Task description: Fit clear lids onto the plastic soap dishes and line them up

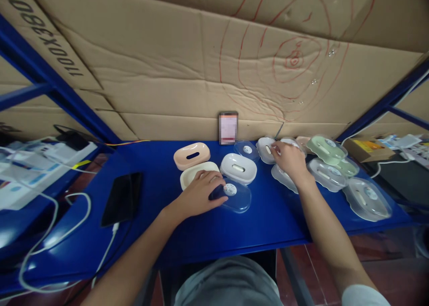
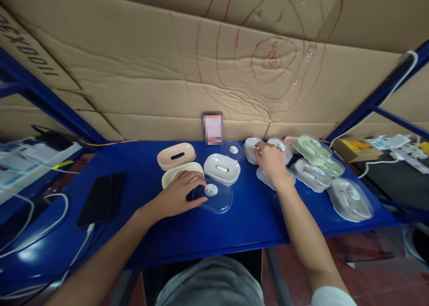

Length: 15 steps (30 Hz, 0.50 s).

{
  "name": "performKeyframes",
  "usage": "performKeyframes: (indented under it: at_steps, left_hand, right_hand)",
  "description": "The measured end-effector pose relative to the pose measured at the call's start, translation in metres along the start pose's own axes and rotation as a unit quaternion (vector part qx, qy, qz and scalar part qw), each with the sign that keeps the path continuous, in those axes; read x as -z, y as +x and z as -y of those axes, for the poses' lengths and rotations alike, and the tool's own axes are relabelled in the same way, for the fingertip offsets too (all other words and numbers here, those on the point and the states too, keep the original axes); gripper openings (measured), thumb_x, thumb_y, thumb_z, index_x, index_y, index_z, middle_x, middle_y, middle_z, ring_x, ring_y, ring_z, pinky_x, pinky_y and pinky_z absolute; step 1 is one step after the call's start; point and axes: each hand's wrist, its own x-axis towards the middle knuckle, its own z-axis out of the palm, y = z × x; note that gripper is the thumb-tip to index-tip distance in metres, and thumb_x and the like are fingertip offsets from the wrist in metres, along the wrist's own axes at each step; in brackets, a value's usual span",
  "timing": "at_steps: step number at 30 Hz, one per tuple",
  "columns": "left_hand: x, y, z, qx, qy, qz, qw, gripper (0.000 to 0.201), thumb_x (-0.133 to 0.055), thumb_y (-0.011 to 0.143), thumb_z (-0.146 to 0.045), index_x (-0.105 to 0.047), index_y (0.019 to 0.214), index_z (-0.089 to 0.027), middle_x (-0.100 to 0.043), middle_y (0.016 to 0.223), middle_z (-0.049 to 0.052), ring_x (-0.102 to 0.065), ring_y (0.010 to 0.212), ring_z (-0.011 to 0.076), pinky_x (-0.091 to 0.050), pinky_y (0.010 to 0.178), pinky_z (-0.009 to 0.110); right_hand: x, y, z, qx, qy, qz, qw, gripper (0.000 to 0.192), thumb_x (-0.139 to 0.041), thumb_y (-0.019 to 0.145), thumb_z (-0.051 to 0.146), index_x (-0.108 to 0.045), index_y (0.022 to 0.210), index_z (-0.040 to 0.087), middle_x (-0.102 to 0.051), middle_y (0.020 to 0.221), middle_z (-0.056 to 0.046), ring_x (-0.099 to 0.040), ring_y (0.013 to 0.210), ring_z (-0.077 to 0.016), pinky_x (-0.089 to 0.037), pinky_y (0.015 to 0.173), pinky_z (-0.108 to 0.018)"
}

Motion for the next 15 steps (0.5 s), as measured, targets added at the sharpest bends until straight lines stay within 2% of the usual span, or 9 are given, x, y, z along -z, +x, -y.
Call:
performKeyframes:
  at_steps: [2, 4, 6, 8, 11, 13, 15]
  left_hand:
    - [0.001, 0.0, -0.001, 0.007, -0.001, 0.003, 1.0, 0.024, -0.07, 0.099, -0.041, -0.067, 0.117, -0.025, -0.069, 0.13, 0.007, -0.062, 0.124, 0.0294, -0.041, 0.113, 0.049]
    - [0.0, 0.0, -0.002, 0.013, 0.0, 0.002, 1.0, 0.024, -0.069, 0.1, -0.041, -0.068, 0.117, -0.025, -0.069, 0.131, 0.008, -0.063, 0.125, 0.0299, -0.041, 0.114, 0.05]
    - [-0.001, 0.0, -0.001, 0.01, 0.0, -0.001, 1.0, 0.025, -0.069, 0.1, -0.041, -0.068, 0.119, -0.024, -0.069, 0.131, 0.008, -0.063, 0.126, 0.0303, -0.041, 0.115, 0.051]
    - [-0.002, -0.001, 0.0, 0.002, 0.0, -0.005, 1.0, 0.026, -0.069, 0.1, -0.041, -0.068, 0.12, -0.024, -0.069, 0.131, 0.008, -0.063, 0.127, 0.0302, -0.042, 0.114, 0.049]
    - [-0.004, -0.002, 0.001, 0.001, 0.003, -0.015, 1.0, 0.027, -0.07, 0.1, -0.042, -0.069, 0.121, -0.024, -0.069, 0.131, 0.008, -0.063, 0.125, 0.0301, -0.045, 0.111, 0.048]
    - [-0.005, -0.002, 0.002, 0.008, 0.004, -0.016, 1.0, 0.028, -0.071, 0.099, -0.042, -0.069, 0.121, -0.025, -0.069, 0.133, 0.008, -0.063, 0.125, 0.0305, -0.045, 0.112, 0.048]
    - [-0.005, -0.003, 0.002, 0.009, 0.0, -0.016, 1.0, 0.029, -0.071, 0.099, -0.042, -0.069, 0.122, -0.024, -0.069, 0.133, 0.009, -0.063, 0.126, 0.0305, -0.046, 0.112, 0.049]
  right_hand:
    - [0.003, -0.011, -0.004, -0.003, -0.005, 0.051, 0.999, 0.041, -0.048, 0.108, 0.045, -0.073, 0.13, 0.02, -0.08, 0.115, -0.016, -0.074, 0.108, -0.0356, -0.054, 0.092, -0.047]
    - [0.004, -0.022, -0.015, 0.0, -0.022, 0.1, 0.995, 0.045, -0.057, 0.104, 0.048, -0.071, 0.137, 0.021, -0.076, 0.128, -0.018, -0.071, 0.119, -0.0401, -0.053, 0.098, -0.054]
    - [0.003, -0.03, -0.031, 0.008, -0.031, 0.138, 0.99, 0.056, -0.071, 0.095, 0.048, -0.066, 0.145, 0.025, -0.069, 0.143, -0.019, -0.066, 0.128, -0.0443, -0.051, 0.102, -0.059]
    - [-0.001, -0.035, -0.047, 0.012, -0.03, 0.166, 0.986, 0.072, -0.082, 0.084, 0.045, -0.062, 0.151, 0.028, -0.064, 0.15, -0.019, -0.065, 0.129, -0.0468, -0.054, 0.098, -0.059]
    - [-0.009, -0.037, -0.06, 0.023, -0.029, 0.175, 0.984, 0.082, -0.087, 0.077, 0.04, -0.059, 0.153, 0.028, -0.063, 0.148, -0.021, -0.067, 0.125, -0.048, -0.057, 0.091, -0.056]
    - [-0.013, -0.038, -0.06, 0.053, -0.002, 0.162, 0.985, 0.076, -0.085, 0.081, 0.043, -0.06, 0.151, 0.027, -0.067, 0.142, -0.02, -0.07, 0.119, -0.0454, -0.059, 0.089, -0.053]
    - [-0.012, -0.04, -0.054, 0.098, 0.043, 0.116, 0.987, 0.063, -0.079, 0.088, 0.051, -0.063, 0.145, 0.028, -0.073, 0.134, -0.017, -0.075, 0.109, -0.0392, -0.061, 0.086, -0.049]
